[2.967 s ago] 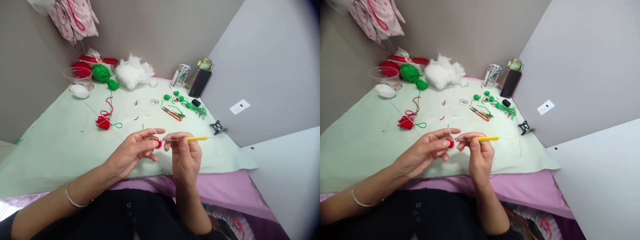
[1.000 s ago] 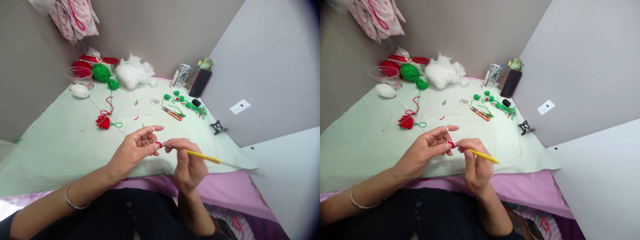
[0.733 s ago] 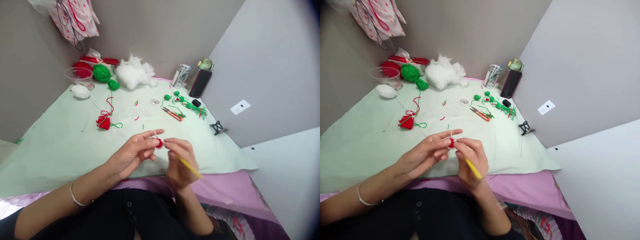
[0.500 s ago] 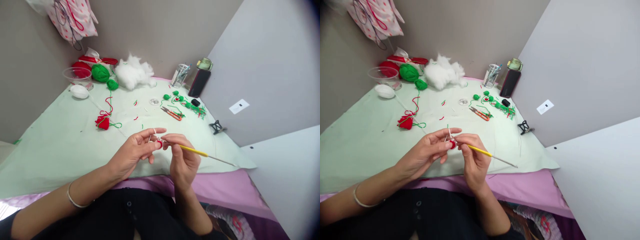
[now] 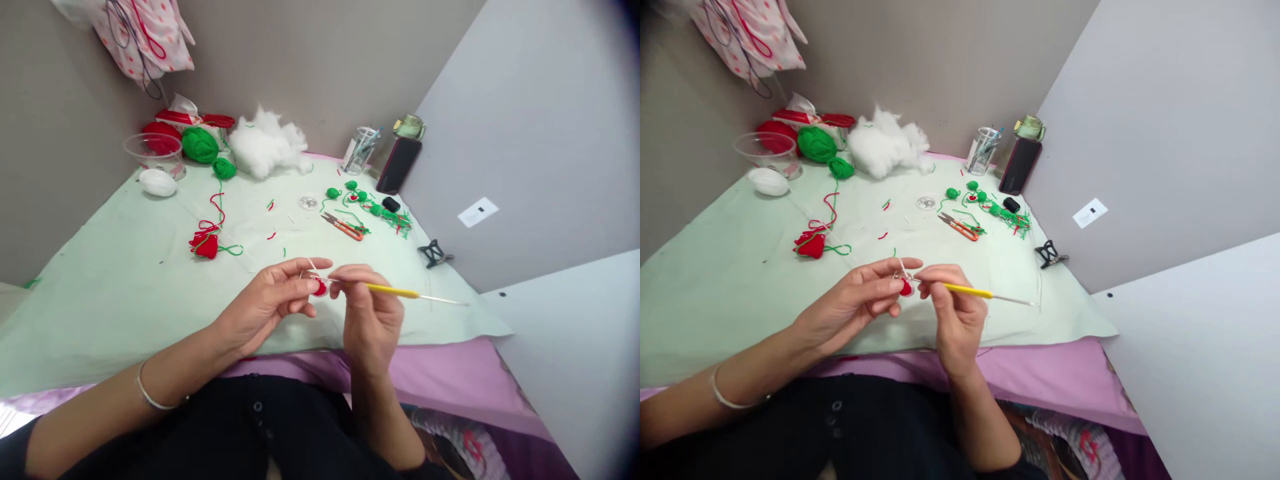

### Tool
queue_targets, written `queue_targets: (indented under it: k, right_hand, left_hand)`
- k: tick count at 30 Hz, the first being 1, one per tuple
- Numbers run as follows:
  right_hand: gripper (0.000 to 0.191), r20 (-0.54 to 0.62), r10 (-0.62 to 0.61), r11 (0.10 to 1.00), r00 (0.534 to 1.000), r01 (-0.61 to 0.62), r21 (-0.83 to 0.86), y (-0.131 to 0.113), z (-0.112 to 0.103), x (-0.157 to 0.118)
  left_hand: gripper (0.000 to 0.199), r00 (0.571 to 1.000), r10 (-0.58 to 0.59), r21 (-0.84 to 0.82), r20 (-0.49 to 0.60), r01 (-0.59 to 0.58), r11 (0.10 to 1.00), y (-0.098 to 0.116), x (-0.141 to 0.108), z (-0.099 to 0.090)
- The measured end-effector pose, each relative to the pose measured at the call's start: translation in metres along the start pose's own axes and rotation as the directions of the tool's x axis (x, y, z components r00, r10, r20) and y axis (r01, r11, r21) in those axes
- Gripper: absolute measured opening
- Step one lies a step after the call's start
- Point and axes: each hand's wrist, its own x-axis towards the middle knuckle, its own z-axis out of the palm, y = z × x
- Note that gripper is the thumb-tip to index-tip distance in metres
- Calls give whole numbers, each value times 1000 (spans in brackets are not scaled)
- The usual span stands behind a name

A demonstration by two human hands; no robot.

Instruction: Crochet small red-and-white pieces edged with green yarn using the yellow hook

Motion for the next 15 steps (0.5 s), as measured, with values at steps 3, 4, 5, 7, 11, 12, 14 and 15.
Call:
queue_targets:
  k: [3, 4, 5, 7, 11, 12, 14, 15]
  right_hand:
    - [15, 36, 38, 999, 999, -37, -20, 1, 0, 0]
    - [16, 27, 61, 998, 998, -61, 3, 2, 0, 0]
    - [18, 19, 86, 995, 996, -87, 38, 1, -1, 1]
    - [21, 32, 113, 989, 993, -115, 90, 0, -3, 1]
    - [22, 74, -32, 994, 997, 39, -102, -4, -7, -2]
    - [22, 106, -112, 972, 988, 131, -193, -4, -7, -4]
    - [25, 215, -285, 865, 934, 347, -363, -1, -7, -9]
    - [27, 266, -359, 784, 895, 444, -433, 1, -6, -12]
  left_hand:
    - [30, 1000, 20, 31, 12, -21, 999, -2, -2, 1]
    - [30, 1000, 21, 37, 10, -21, 999, -2, -3, 2]
    - [30, 1000, 22, 45, 7, -22, 999, -1, -3, 2]
    - [29, 1000, 25, 69, 1, -25, 997, 2, -5, 4]
    - [31, 996, 72, 130, -42, -66, 989, 2, -6, 5]
    - [34, 994, 95, 151, -58, -85, 985, 1, -7, 4]
    - [43, 987, 139, 173, -86, -122, 977, -2, -7, 4]
    - [47, 985, 147, 163, -95, -130, 978, -4, -7, 4]
